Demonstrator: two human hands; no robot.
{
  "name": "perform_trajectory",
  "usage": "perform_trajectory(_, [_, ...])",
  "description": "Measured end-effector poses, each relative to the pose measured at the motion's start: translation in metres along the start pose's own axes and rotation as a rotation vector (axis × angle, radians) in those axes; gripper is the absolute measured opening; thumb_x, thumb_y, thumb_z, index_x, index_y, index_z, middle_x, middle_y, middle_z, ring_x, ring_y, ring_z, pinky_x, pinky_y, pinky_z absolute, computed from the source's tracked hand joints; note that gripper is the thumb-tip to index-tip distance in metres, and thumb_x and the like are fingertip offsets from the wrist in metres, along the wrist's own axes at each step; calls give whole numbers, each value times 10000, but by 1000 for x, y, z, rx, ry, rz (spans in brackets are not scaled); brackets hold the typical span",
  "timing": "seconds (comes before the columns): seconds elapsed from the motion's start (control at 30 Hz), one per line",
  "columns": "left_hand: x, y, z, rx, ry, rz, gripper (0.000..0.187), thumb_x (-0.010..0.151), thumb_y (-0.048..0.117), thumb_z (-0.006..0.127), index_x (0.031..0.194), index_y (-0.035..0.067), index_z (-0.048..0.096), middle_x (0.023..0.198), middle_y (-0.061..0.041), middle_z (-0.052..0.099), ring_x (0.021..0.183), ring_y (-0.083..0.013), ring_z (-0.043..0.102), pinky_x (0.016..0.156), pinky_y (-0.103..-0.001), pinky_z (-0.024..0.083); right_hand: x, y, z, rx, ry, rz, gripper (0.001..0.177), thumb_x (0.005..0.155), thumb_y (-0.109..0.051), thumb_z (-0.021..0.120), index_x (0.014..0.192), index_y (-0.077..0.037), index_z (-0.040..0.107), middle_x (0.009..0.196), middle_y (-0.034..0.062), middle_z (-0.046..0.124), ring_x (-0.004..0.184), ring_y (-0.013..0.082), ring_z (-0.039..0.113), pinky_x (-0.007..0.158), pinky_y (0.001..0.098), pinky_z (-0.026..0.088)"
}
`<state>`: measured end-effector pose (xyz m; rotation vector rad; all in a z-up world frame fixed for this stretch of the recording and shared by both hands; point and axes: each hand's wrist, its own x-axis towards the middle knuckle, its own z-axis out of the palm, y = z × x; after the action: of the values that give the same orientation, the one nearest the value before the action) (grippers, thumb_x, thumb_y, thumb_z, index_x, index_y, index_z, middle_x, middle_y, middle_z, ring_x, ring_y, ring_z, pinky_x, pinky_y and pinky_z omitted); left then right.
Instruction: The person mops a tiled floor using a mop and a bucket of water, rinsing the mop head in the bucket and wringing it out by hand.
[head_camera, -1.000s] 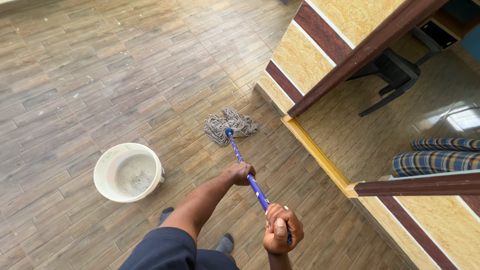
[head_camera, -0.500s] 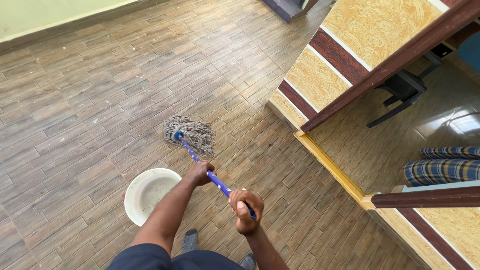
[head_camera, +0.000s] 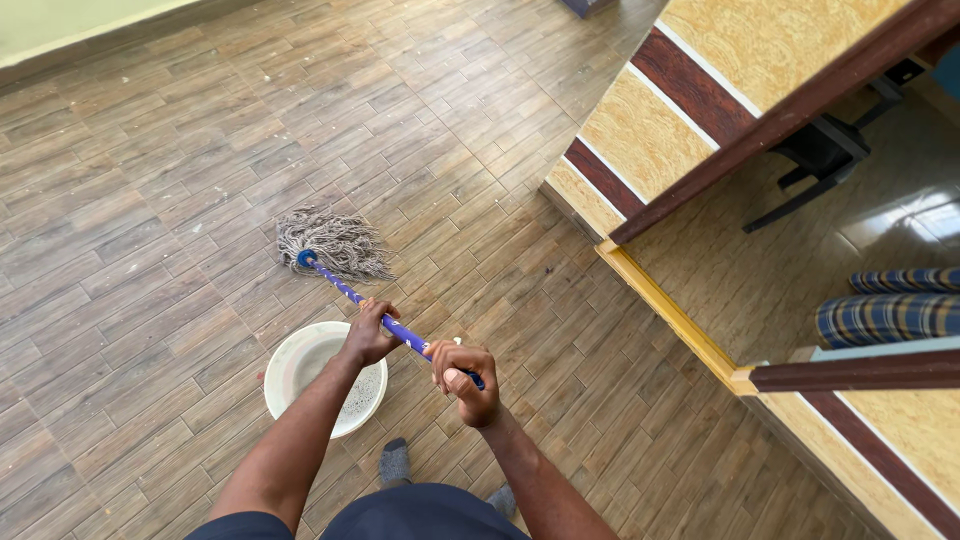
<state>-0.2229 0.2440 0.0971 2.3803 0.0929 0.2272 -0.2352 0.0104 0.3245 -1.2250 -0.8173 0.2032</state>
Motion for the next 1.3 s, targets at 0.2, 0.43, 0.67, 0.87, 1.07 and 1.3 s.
perform_trajectory(0.2, [7, 84, 51, 61, -129, -171, 315, 850, 407, 719, 845, 92, 735, 965, -174, 699, 1074, -373, 619, 1001, -474, 479, -45, -23, -48, -24, 153, 98, 414, 935, -276, 508, 577, -88, 419, 565, 29, 450, 589, 149, 460, 643, 318, 432])
perform_trajectory(0.43, [8, 239, 152, -139, -183, -113, 321, 878, 357, 659, 787, 57, 727, 971, -207, 712, 1015, -406, 643, 981, -504, 472, -92, -149, -135, -99, 324, 118, 345, 880, -201, 546, 602, -44, 414, 568, 41, 434, 595, 163, 426, 647, 342, 412])
perform_trajectory(0.67, [10, 358, 312, -256, -129, 19, 295, 908, 262, 627, 741, 32, 705, 988, -186, 731, 1019, -402, 648, 1143, -505, 382, -180, -204, -234, -316, 416, 99, 370, 919, -216, 547, 620, -47, 409, 579, 35, 425, 619, 171, 431, 641, 337, 411])
perform_trajectory(0.87, [15, 409, 470, -336, -294, 241, 248, 936, 191, 627, 747, 40, 681, 872, -163, 701, 977, -381, 656, 1180, -480, 399, -272, -197, -303, -471, 659, 49, 354, 917, -193, 525, 613, -57, 406, 575, 34, 419, 597, 175, 447, 637, 344, 454])
perform_trajectory(1.07, [-6, 485, 547, -211, -693, 442, 119, 822, 203, 694, 791, 91, 719, 993, -160, 675, 1052, -344, 619, 973, -431, 493, -351, -195, -330, -567, 1081, -83, 292, 896, -123, 463, 616, -58, 409, 580, 46, 414, 587, 180, 447, 729, 397, 471])
perform_trajectory(1.3, [24, 570, 495, 353, -1194, 564, 233, 976, 326, 602, 981, 125, 718, 1066, -113, 681, 1041, -271, 675, 1048, -468, 462, -381, -198, -364, -519, 1128, -152, 281, 880, -128, 487, 622, -81, 389, 579, 49, 425, 598, 181, 440, 682, 376, 443])
